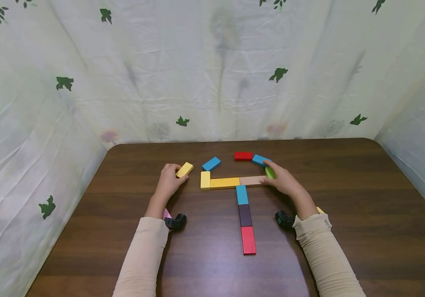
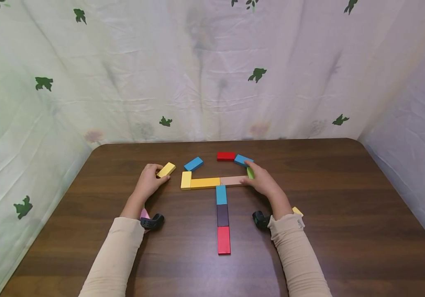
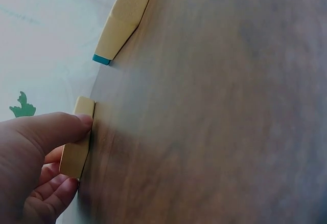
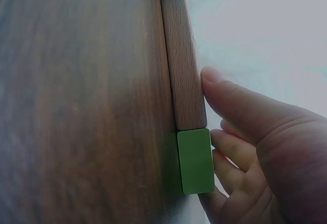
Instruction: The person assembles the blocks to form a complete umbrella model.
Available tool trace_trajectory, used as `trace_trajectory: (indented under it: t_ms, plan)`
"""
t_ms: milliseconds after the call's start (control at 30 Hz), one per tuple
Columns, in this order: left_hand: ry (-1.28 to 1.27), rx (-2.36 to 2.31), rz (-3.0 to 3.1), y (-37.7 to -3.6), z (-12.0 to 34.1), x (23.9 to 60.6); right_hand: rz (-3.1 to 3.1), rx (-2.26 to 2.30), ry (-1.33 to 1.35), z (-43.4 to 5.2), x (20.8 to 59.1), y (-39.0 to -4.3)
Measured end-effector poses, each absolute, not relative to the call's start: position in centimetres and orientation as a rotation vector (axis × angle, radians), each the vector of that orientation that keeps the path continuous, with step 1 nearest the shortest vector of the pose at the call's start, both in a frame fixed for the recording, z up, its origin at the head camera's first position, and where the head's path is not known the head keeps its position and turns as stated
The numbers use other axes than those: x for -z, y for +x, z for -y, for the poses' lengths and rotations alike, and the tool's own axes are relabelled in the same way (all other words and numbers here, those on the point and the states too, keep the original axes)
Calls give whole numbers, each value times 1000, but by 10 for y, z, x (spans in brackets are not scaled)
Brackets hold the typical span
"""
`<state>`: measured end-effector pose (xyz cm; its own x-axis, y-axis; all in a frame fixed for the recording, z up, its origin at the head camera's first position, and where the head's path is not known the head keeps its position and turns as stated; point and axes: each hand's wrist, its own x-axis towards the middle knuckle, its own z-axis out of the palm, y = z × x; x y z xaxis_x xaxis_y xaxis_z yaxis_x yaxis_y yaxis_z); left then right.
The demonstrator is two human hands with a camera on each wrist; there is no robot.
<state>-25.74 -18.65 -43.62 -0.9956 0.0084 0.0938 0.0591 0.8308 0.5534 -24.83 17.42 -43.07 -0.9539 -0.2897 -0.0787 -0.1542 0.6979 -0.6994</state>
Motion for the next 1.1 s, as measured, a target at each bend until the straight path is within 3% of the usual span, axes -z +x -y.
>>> trace_trajectory:
  t_ms: [233, 733, 1100]
  plan:
    - [-21, 919, 2910, -259, 181, 434, -2721, 1115, -377, -174, 431, -248]
    - [-172, 926, 2795, -275, 138, 411, -2716, 1100, -357, -171, 429, -249]
    - [-282, 965, 2766, -289, 108, 415, -2750, 1140, -393, -166, 422, -252]
